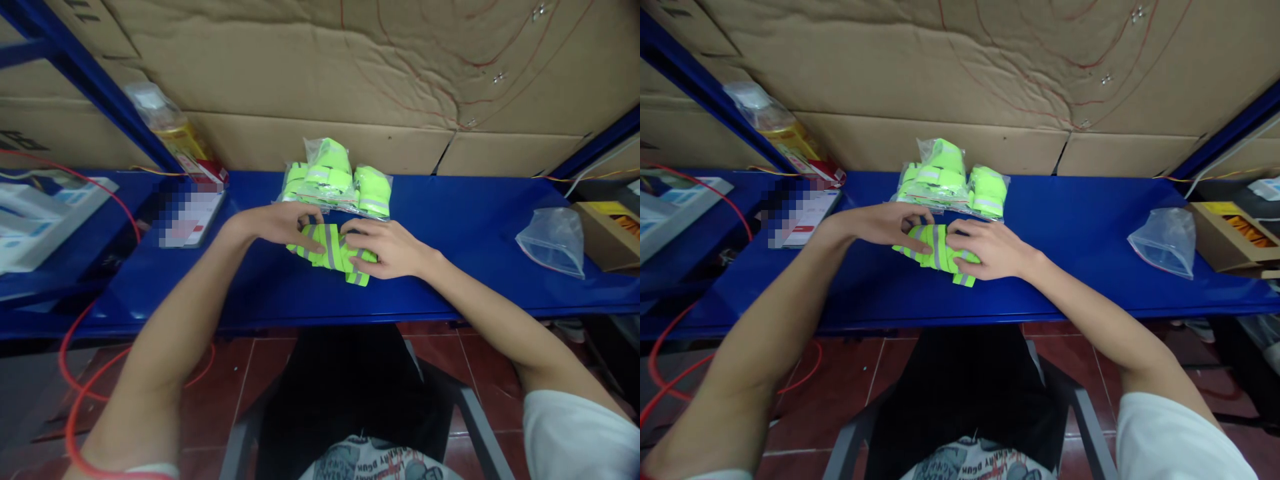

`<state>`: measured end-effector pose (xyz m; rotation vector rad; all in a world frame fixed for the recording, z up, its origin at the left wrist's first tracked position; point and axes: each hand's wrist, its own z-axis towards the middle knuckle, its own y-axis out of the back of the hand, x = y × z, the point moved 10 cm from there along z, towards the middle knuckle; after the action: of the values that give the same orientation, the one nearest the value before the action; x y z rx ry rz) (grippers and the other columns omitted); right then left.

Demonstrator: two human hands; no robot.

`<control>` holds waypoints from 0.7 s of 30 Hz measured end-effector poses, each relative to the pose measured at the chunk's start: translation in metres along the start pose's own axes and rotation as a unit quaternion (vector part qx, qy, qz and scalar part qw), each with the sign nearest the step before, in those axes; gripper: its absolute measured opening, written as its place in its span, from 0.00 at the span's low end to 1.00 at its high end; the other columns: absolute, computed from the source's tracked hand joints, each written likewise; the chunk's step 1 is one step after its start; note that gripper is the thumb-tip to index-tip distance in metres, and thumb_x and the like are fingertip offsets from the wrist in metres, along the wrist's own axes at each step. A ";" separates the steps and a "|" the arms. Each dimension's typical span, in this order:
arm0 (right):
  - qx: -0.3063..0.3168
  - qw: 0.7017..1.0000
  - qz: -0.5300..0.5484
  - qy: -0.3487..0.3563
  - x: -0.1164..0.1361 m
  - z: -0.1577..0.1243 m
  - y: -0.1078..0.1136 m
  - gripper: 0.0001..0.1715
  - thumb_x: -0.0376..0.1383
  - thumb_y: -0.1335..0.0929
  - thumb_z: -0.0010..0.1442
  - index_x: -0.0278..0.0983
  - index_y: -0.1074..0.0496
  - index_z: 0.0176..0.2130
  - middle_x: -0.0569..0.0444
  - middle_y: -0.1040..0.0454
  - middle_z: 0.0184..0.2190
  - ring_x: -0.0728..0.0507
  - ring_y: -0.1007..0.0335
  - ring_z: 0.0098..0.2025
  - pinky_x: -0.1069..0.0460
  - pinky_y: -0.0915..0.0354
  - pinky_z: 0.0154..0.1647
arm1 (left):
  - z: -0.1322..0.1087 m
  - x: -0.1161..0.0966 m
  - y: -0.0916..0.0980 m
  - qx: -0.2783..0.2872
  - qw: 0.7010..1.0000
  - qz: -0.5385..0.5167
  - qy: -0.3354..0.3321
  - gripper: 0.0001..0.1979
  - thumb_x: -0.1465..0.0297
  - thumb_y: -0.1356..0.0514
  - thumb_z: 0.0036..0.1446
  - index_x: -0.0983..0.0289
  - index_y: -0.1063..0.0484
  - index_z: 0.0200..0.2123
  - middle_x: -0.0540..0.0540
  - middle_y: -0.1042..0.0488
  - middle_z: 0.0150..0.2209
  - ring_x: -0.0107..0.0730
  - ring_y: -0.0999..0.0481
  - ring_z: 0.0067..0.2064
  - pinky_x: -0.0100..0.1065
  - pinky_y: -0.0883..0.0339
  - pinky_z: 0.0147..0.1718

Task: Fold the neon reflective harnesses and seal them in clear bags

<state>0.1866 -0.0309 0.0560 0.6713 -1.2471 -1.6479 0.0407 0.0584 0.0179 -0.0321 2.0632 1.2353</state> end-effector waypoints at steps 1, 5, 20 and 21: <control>0.004 0.999 0.022 -0.027 -0.006 0.000 0.001 0.17 0.43 0.33 0.71 0.37 0.23 0.51 0.45 0.21 0.57 0.40 0.23 0.49 0.49 0.40 0.35 | 0.000 -0.002 0.001 -0.012 1.000 0.022 -0.005 0.33 0.48 0.23 0.42 0.59 0.23 0.48 0.48 0.26 0.28 0.33 0.31 0.26 0.34 0.44 0.26; 0.042 0.988 0.072 -0.129 -0.030 -0.003 -0.002 0.40 0.47 0.26 0.63 0.35 0.32 0.69 0.41 0.23 0.63 0.33 0.23 0.58 0.45 0.31 0.47 | -0.003 -0.010 0.005 -0.053 0.994 0.094 -0.027 0.33 0.45 0.25 0.45 0.59 0.24 0.47 0.51 0.25 0.33 0.35 0.28 0.32 0.34 0.42 0.30; 0.042 0.978 0.135 -0.155 -0.047 -0.007 -0.008 0.35 0.46 0.24 0.62 0.40 0.31 0.63 0.47 0.19 0.56 0.34 0.19 0.52 0.44 0.29 0.48 | -0.005 -0.031 0.016 -0.122 0.983 0.046 -0.131 0.31 0.51 0.21 0.41 0.60 0.30 0.40 0.49 0.26 0.35 0.34 0.30 0.35 0.33 0.42 0.34; 0.026 0.979 0.126 -0.159 -0.049 -0.007 -0.006 0.34 0.45 0.24 0.62 0.41 0.31 0.63 0.47 0.19 0.58 0.33 0.19 0.53 0.43 0.28 0.50 | -0.004 -0.032 0.018 -0.132 0.981 0.026 -0.140 0.32 0.51 0.20 0.40 0.60 0.27 0.41 0.49 0.24 0.36 0.34 0.28 0.36 0.33 0.41 0.34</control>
<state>0.2110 0.0104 0.0425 0.2693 -1.5387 -1.5516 0.0554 0.0548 0.0514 0.0696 1.6608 1.4516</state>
